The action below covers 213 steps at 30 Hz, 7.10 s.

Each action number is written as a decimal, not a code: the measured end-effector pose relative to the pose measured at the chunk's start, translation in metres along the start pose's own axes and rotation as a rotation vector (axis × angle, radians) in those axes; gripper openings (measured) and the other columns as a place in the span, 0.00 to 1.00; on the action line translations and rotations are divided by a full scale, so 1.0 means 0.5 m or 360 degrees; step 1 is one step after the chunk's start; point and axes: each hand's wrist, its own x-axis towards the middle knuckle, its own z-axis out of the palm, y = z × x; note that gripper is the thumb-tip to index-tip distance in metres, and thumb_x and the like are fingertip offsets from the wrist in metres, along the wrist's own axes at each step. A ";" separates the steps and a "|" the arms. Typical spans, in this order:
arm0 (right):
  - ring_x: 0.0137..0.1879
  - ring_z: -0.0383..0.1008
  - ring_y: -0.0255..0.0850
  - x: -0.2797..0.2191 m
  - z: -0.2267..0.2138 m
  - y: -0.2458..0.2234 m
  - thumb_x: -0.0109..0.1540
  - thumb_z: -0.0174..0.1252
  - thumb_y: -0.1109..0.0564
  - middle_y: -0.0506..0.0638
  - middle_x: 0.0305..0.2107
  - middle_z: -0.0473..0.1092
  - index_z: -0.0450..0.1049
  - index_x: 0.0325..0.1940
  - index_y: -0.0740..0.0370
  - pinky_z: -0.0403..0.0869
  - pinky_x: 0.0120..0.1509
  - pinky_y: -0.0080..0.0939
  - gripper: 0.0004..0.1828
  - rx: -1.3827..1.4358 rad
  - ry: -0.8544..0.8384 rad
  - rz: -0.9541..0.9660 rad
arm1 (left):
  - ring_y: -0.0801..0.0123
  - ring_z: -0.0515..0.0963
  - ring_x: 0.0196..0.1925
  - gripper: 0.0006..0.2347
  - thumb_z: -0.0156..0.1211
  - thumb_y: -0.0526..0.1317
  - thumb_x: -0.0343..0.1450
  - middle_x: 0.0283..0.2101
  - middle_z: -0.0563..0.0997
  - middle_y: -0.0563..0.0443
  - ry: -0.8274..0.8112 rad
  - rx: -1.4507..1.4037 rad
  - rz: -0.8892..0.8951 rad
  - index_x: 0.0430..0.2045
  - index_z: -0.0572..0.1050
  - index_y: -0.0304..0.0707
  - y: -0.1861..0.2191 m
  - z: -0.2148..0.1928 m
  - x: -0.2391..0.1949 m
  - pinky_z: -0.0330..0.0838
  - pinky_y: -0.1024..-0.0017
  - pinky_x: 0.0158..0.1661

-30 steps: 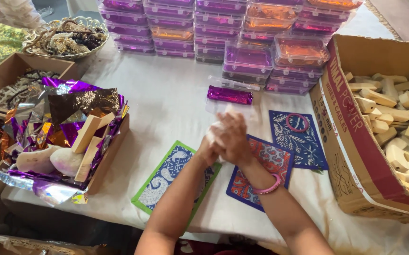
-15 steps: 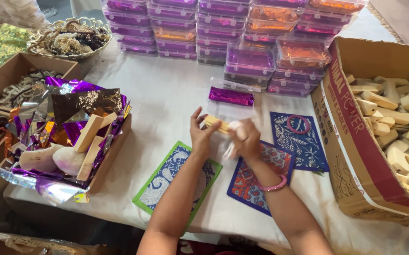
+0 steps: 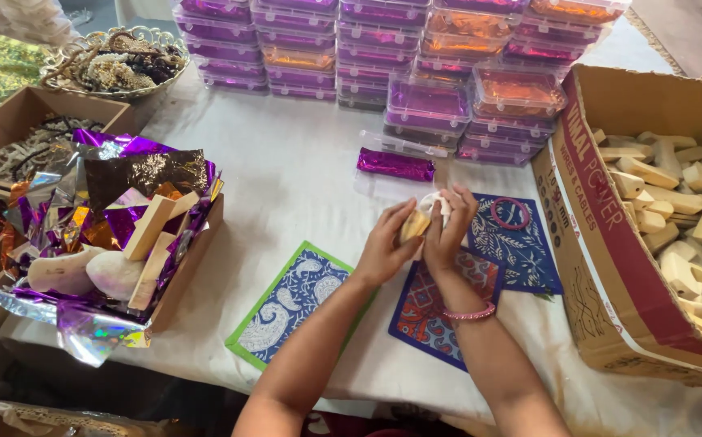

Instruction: The person wipes a small wooden block with a white cloth, then wraps it in shiny purple foil. They place the wrapped item into a clear plastic container and close the lid. The person repeats this process with another wooden block, wiping it with the cloth before wrapping it in foil and placing it in a container.

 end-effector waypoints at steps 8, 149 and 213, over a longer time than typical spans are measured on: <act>0.64 0.70 0.50 0.006 -0.006 -0.050 0.74 0.48 0.54 0.59 0.53 0.71 0.72 0.55 0.64 0.66 0.72 0.48 0.13 0.0097 -0.0321 -0.0237 | 0.45 0.78 0.58 0.36 0.65 0.38 0.69 0.59 0.78 0.40 -0.0053 0.1311 0.0305 0.74 0.54 0.43 0.010 -0.036 -0.002 0.73 0.58 0.56; 0.81 0.44 0.61 0.007 -0.001 0.044 0.71 0.52 0.48 0.67 0.76 0.47 0.64 0.75 0.58 0.44 0.82 0.59 0.29 -0.0512 0.0147 0.0153 | 0.58 0.81 0.51 0.32 0.68 0.50 0.67 0.50 0.80 0.47 0.0128 0.1366 0.0063 0.68 0.66 0.50 0.043 -0.078 0.006 0.71 0.59 0.53; 0.60 0.74 0.52 -0.016 0.029 0.005 0.65 0.61 0.53 0.53 0.50 0.77 0.80 0.53 0.58 0.71 0.64 0.50 0.14 -0.0077 -0.0972 -0.0371 | 0.63 0.72 0.71 0.09 0.64 0.44 0.76 0.61 0.77 0.53 0.0789 0.3172 -0.0618 0.50 0.78 0.55 0.274 -0.787 -0.053 0.53 0.50 0.73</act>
